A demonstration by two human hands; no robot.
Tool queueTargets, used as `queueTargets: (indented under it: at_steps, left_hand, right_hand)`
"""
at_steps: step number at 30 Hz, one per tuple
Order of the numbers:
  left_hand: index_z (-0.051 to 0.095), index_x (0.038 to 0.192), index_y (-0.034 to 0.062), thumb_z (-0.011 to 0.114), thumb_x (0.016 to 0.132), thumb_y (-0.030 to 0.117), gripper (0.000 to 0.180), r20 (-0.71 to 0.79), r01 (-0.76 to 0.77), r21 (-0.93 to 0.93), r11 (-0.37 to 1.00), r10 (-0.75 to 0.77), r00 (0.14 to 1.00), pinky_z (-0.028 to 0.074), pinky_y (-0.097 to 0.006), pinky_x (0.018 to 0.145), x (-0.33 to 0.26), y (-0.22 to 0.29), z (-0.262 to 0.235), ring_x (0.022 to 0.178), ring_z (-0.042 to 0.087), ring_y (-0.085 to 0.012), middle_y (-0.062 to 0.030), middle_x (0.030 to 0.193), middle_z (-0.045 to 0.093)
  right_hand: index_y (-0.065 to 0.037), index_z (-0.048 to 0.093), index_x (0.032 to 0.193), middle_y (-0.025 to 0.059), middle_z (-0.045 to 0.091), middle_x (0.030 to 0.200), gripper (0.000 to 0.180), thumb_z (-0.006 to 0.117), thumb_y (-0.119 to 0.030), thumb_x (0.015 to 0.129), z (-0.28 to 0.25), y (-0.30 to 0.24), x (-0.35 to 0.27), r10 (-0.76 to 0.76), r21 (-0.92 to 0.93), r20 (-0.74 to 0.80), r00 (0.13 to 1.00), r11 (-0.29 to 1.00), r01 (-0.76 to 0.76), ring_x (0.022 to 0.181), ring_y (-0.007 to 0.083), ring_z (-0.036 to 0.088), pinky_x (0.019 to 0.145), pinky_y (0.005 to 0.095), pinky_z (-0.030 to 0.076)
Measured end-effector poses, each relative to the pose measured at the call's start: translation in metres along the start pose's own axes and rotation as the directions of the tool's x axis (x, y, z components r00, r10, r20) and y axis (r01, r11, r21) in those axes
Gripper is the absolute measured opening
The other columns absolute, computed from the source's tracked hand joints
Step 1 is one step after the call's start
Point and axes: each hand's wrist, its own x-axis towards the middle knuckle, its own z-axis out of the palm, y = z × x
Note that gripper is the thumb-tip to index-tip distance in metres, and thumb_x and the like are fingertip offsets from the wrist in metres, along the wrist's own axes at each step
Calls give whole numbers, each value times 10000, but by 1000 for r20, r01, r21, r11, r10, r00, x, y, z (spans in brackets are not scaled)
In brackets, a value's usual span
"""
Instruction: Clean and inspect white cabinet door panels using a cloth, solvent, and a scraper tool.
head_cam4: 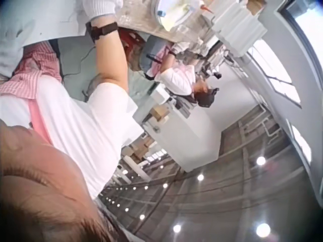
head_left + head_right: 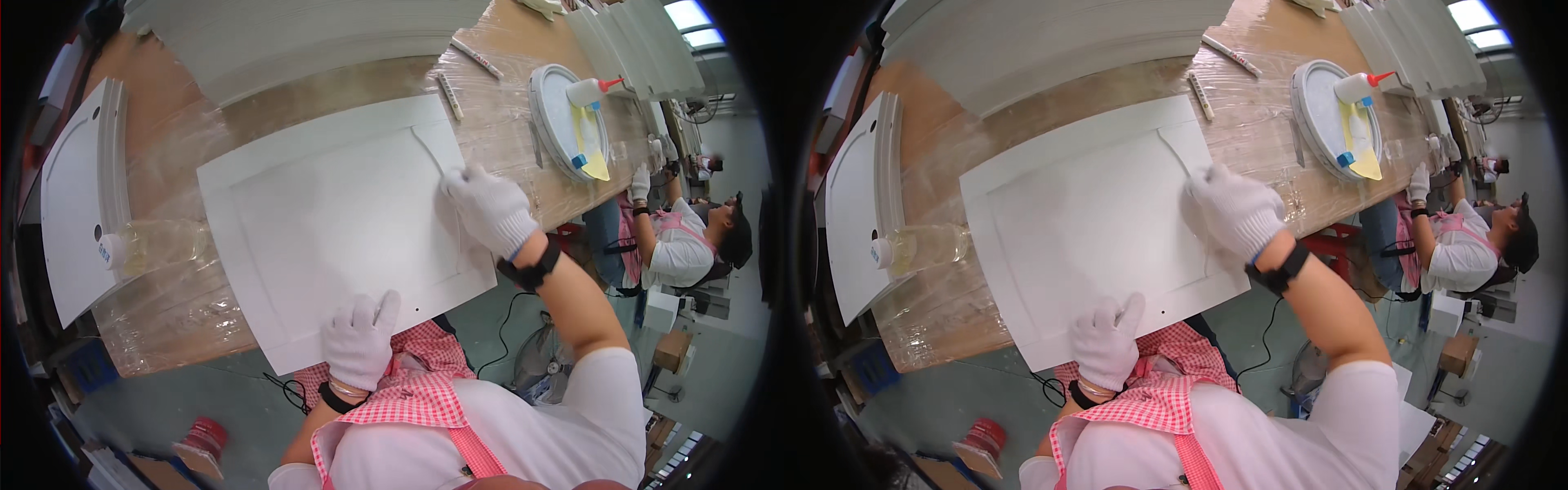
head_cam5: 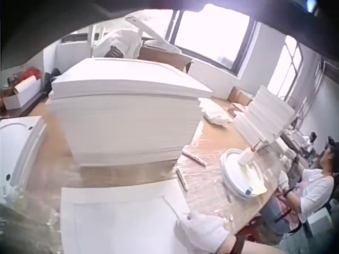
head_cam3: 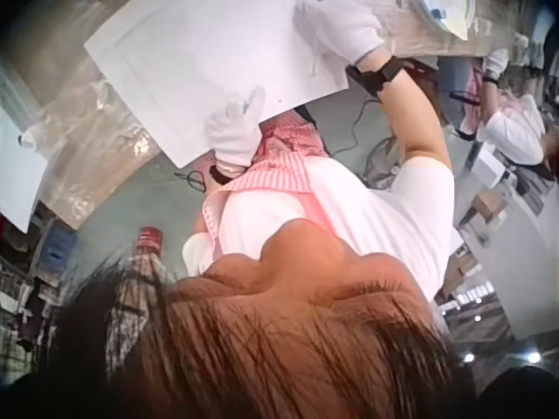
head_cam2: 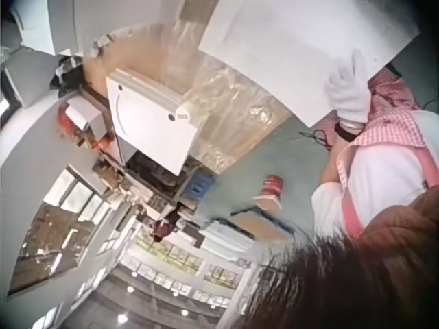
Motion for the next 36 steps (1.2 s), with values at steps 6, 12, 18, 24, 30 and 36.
queueTargets:
  at_steps: [6,12,18,24,30,36]
  left_hand:
    - [765,1173,237,647,740,110,465,16,21,-7,1000,-21,1000,420,-414,662,0,-2,3,783,503,-249,-2,894,514]
    - [762,1171,243,646,742,118,461,-25,1,17,1000,0,1000,417,-411,643,1,-4,5,776,506,-246,5,884,525]
    - [766,1171,252,652,743,130,460,31,18,34,999,-19,999,415,-413,644,0,1,3,790,512,-255,13,879,529]
    - [771,1161,245,665,746,109,450,-34,-3,37,999,5,999,421,-416,658,1,-5,4,791,503,-253,2,853,523]
    - [770,1154,247,659,744,105,449,4,14,38,999,-14,1000,417,-410,659,1,-2,3,786,504,-251,18,861,536]
    - [771,1153,254,653,735,121,454,-17,15,73,997,-14,1000,412,-407,653,3,-1,3,780,504,-245,18,855,531]
  right_hand:
    - [-160,607,1122,162,636,1141,161,562,-208,974,-7,-7,78,30,96,-124,992,995,-18,898,398,705,730,512,569]
    - [-175,616,1150,182,635,1121,182,554,-249,996,-1,0,28,51,179,-66,997,983,-38,912,425,687,743,523,558]
    - [-158,646,1097,173,650,1050,155,590,-259,994,12,32,113,103,120,-345,933,991,-65,869,417,686,730,510,557]
    - [-169,658,1120,192,655,1062,174,590,-260,988,13,3,31,125,256,-195,973,964,-73,893,430,682,747,515,558]
    - [-166,657,1125,214,654,1099,187,558,-254,994,4,25,112,163,187,-305,938,976,-109,926,444,671,785,511,557]
    - [-160,656,1112,209,646,1104,162,605,-229,974,15,19,32,78,282,-251,965,959,-5,948,421,681,800,508,556]
